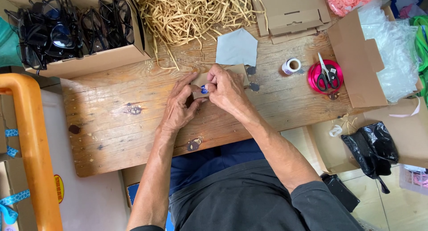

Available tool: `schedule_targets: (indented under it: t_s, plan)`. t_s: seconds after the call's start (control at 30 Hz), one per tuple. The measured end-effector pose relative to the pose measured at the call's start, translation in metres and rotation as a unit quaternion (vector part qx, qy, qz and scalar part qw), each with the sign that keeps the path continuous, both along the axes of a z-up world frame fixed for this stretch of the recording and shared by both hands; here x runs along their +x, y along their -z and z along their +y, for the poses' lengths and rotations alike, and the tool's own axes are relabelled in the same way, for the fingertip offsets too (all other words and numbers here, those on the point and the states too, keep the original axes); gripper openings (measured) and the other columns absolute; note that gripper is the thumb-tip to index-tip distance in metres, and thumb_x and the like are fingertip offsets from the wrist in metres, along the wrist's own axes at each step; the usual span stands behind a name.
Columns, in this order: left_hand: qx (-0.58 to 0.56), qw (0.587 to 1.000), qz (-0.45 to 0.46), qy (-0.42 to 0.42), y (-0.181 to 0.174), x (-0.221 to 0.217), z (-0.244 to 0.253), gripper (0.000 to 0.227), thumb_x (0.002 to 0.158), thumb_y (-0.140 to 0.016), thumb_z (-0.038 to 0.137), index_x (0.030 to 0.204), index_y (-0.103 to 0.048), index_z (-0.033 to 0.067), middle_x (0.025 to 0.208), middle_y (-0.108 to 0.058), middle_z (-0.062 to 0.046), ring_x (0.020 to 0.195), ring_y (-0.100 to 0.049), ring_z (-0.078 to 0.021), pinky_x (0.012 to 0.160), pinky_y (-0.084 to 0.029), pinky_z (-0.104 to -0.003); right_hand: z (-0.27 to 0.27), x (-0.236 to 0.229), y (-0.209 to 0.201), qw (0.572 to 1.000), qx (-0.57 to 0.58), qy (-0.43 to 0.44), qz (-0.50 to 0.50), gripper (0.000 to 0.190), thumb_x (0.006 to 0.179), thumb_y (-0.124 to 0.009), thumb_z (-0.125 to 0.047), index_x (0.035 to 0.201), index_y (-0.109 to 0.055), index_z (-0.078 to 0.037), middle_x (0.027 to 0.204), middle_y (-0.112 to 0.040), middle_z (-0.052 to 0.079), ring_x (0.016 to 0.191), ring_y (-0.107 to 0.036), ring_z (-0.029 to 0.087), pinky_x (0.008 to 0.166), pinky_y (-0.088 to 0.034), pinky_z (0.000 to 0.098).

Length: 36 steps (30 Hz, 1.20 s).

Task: The person places a sticker on a small cardboard box, then wraps a pink ribbon around it. They tie the ribbon into a bow using scissors to cut the excess and place the finished package on a tray.

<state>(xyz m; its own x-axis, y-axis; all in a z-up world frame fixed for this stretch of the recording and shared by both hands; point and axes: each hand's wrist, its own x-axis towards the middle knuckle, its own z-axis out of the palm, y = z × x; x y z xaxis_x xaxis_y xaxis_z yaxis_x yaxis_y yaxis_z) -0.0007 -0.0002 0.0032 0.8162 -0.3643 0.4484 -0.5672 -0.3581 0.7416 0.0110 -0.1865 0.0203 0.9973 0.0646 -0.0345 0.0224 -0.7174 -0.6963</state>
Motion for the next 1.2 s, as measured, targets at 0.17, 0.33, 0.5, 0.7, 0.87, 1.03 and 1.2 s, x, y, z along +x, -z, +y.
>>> schedule_targets:
  t_s: [0.17, 0.33, 0.5, 0.7, 0.87, 1.03, 1.2]
  plan:
    - [0.003, 1.0, -0.003, 0.006, 0.005, 0.002, 0.0, 0.02, 0.089, -0.079, 0.011, 0.104, -0.067, 0.0115, 0.141, -0.061, -0.017, 0.132, -0.055, -0.0444, 0.106, -0.047, -0.058, 0.001, 0.0, 0.0, 1.0, -0.009, 0.002, 0.001, 0.016, 0.083, -0.072, -0.013, 0.093, -0.061, -0.02, 0.071, -0.068, -0.001, 0.087, -0.069, 0.029, 0.085, -0.039, 0.0456]
    - [0.001, 1.0, -0.009, 0.006, 0.004, 0.001, -0.002, 0.017, 0.089, -0.079, 0.008, 0.102, -0.068, 0.0108, 0.14, -0.061, -0.018, 0.132, -0.056, -0.0453, 0.106, -0.048, -0.059, -0.002, 0.0, 0.001, 1.0, -0.014, 0.002, 0.004, 0.016, 0.083, -0.073, -0.015, 0.092, -0.061, -0.02, 0.072, -0.068, -0.001, 0.087, -0.069, 0.028, 0.084, -0.04, 0.0452]
    - [-0.003, 1.0, 0.002, 0.007, 0.007, 0.003, 0.0, 0.017, 0.089, -0.08, 0.012, 0.101, -0.068, 0.01, 0.141, -0.061, -0.017, 0.134, -0.055, -0.0426, 0.11, -0.045, -0.055, -0.014, -0.008, -0.026, 0.993, -0.108, 0.042, 0.023, 0.017, 0.095, -0.072, -0.029, 0.095, -0.062, -0.015, 0.076, -0.07, 0.006, 0.085, -0.067, 0.027, 0.085, -0.042, 0.0468]
    - [-0.016, 0.998, 0.056, -0.011, 0.021, 0.003, 0.002, 0.03, 0.085, -0.084, 0.015, 0.101, -0.06, 0.0087, 0.14, -0.062, -0.016, 0.133, -0.056, -0.0403, 0.11, -0.045, -0.055, -0.007, -0.006, -0.025, 0.997, -0.059, 0.058, 0.005, 0.067, 0.089, -0.07, -0.066, 0.114, -0.06, -0.005, 0.137, -0.044, 0.03, 0.133, -0.04, 0.047, 0.108, -0.025, 0.0696]
    - [-0.012, 0.996, 0.086, -0.016, 0.006, 0.003, 0.001, 0.039, 0.086, -0.083, 0.018, 0.102, -0.049, 0.0096, 0.142, -0.062, -0.016, 0.133, -0.056, -0.0395, 0.109, -0.046, -0.054, 0.003, -0.002, -0.023, 0.993, -0.11, 0.037, 0.036, 0.071, 0.086, -0.071, -0.067, 0.123, -0.056, -0.008, 0.136, -0.046, 0.024, 0.142, -0.028, 0.045, 0.107, -0.02, 0.0686]
    - [-0.007, 0.996, 0.091, -0.014, 0.0, 0.001, 0.0, 0.041, 0.085, -0.084, 0.018, 0.101, -0.047, 0.0099, 0.141, -0.063, -0.016, 0.133, -0.057, -0.0385, 0.109, -0.047, -0.053, 0.004, -0.003, -0.009, 0.992, -0.118, 0.036, 0.026, 0.052, 0.093, -0.067, -0.054, 0.121, -0.058, -0.011, 0.128, -0.051, 0.019, 0.141, -0.029, 0.043, 0.104, -0.02, 0.0693]
    - [-0.015, 0.995, 0.1, -0.02, 0.004, 0.001, 0.001, 0.044, 0.082, -0.087, 0.019, 0.102, -0.047, 0.0105, 0.141, -0.064, -0.015, 0.133, -0.057, -0.0368, 0.11, -0.046, -0.05, 0.001, -0.007, 0.003, 0.992, -0.12, 0.039, -0.012, 0.044, 0.096, -0.065, -0.049, 0.121, -0.056, -0.014, 0.131, -0.05, 0.015, 0.143, -0.026, 0.04, 0.106, -0.015, 0.0683]
